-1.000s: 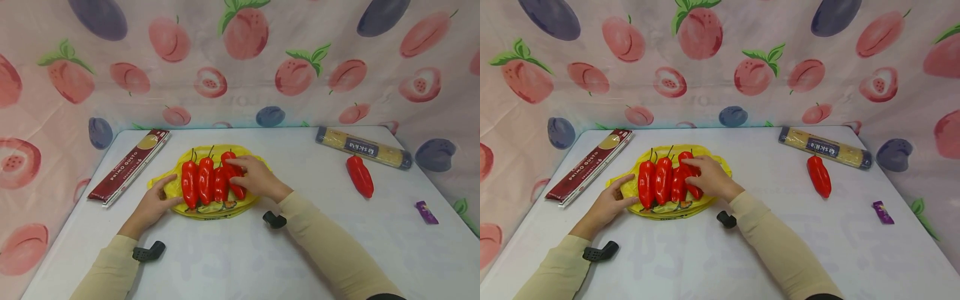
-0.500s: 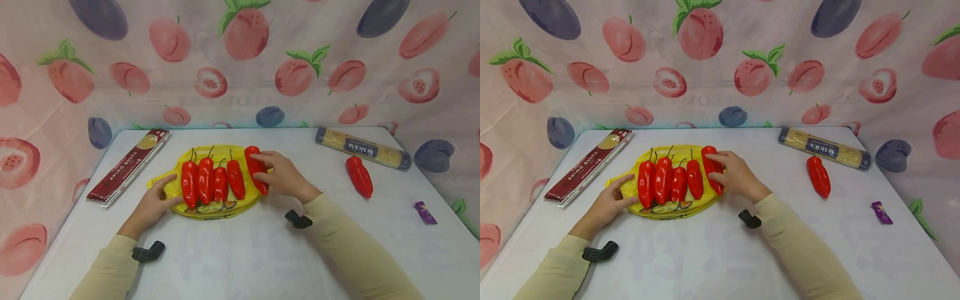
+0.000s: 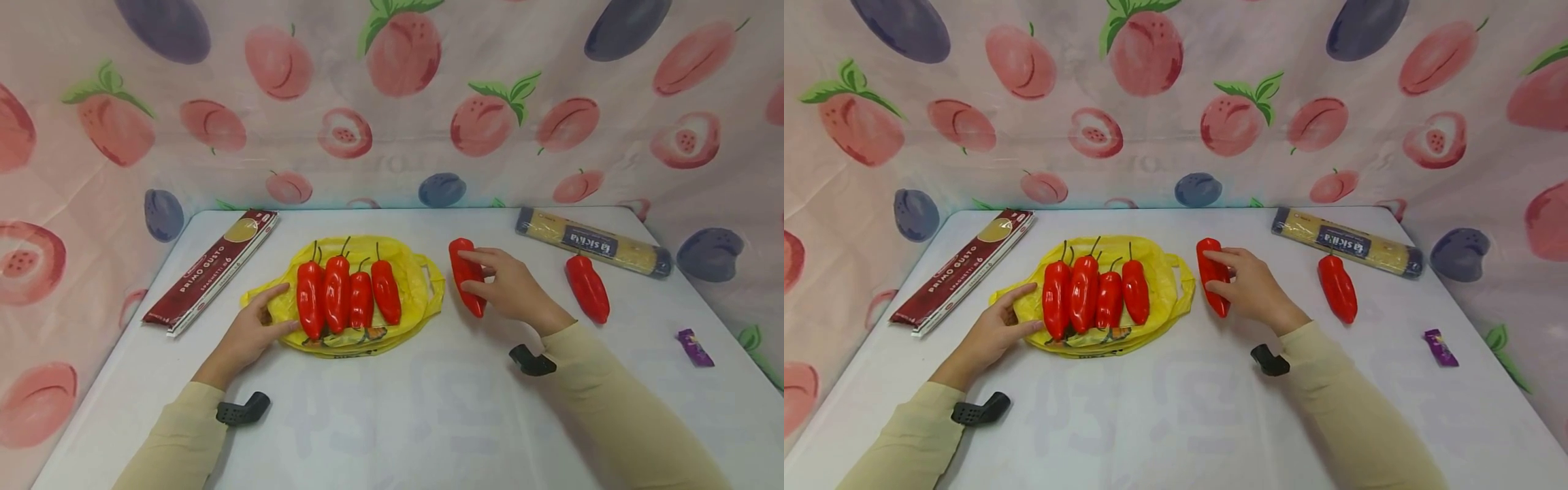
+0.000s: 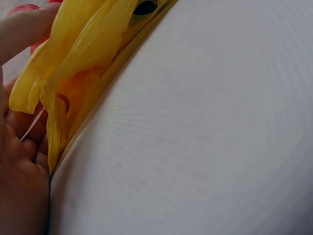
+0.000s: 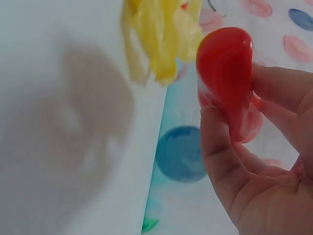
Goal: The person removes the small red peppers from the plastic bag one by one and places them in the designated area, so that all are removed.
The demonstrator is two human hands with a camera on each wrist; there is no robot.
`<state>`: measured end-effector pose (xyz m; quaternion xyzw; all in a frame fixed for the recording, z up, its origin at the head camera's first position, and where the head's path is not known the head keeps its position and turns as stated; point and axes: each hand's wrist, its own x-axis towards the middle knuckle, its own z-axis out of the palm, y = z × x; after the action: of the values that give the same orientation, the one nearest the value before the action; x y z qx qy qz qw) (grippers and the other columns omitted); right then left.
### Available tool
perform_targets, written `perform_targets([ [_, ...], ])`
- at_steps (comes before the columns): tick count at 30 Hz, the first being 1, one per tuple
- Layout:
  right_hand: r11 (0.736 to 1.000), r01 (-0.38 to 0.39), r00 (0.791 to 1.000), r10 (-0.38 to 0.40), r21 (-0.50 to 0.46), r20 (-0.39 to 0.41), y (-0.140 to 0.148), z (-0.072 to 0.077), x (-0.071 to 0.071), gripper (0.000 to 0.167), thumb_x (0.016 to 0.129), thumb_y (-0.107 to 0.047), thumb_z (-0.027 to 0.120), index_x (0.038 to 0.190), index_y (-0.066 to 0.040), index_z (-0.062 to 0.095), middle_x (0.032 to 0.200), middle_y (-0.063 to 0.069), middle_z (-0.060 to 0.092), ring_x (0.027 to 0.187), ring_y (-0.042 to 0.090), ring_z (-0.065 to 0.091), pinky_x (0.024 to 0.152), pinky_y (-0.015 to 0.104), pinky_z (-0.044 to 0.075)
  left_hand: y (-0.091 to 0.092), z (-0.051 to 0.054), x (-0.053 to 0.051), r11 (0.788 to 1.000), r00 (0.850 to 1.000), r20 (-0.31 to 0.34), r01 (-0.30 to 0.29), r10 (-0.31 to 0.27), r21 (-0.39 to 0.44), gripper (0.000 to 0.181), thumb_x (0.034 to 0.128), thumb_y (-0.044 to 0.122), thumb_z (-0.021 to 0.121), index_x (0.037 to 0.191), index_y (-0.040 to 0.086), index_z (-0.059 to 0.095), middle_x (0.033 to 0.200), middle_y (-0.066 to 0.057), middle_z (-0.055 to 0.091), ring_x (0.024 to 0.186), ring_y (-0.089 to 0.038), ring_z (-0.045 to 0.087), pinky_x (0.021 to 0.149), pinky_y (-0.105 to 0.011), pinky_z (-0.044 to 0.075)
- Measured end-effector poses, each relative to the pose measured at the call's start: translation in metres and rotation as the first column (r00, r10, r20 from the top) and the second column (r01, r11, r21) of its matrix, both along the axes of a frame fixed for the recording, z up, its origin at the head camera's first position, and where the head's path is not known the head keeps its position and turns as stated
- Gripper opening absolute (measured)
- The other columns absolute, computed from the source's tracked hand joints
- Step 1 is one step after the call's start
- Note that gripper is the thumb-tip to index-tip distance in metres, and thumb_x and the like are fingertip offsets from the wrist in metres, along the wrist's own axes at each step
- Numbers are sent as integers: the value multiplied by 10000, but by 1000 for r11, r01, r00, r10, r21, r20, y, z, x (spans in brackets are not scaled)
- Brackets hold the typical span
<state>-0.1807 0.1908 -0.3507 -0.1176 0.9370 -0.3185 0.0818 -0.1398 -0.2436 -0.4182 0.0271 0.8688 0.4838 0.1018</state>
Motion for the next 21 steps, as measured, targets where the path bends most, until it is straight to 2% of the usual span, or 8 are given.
perform_targets([
  [10, 996, 58, 997, -61, 70, 38, 37, -3, 3, 681, 919, -208, 727, 1524, -112, 430, 1482, 233, 386, 1251, 452, 462, 818, 506, 580, -1, -2, -2, 1000, 1000, 7, -2, 2, -5, 843, 883, 397, 757, 1567, 156, 326, 1595, -192, 268, 1406, -418, 299, 1111, -641, 277],
  [21, 991, 108, 990, -115, 81, 82, 69, -11, 3, 735, 916, -234, 738, 1543, -87, 383, 1500, 277, 347, 1274, 503, 418, 820, 535, 572, 0, 1, 0, 1000, 1000, 1, 6, -6, -3, 836, 888, 366, 757, 1569, 153, 320, 1591, -200, 269, 1407, -423, 294, 1111, -647, 269],
])
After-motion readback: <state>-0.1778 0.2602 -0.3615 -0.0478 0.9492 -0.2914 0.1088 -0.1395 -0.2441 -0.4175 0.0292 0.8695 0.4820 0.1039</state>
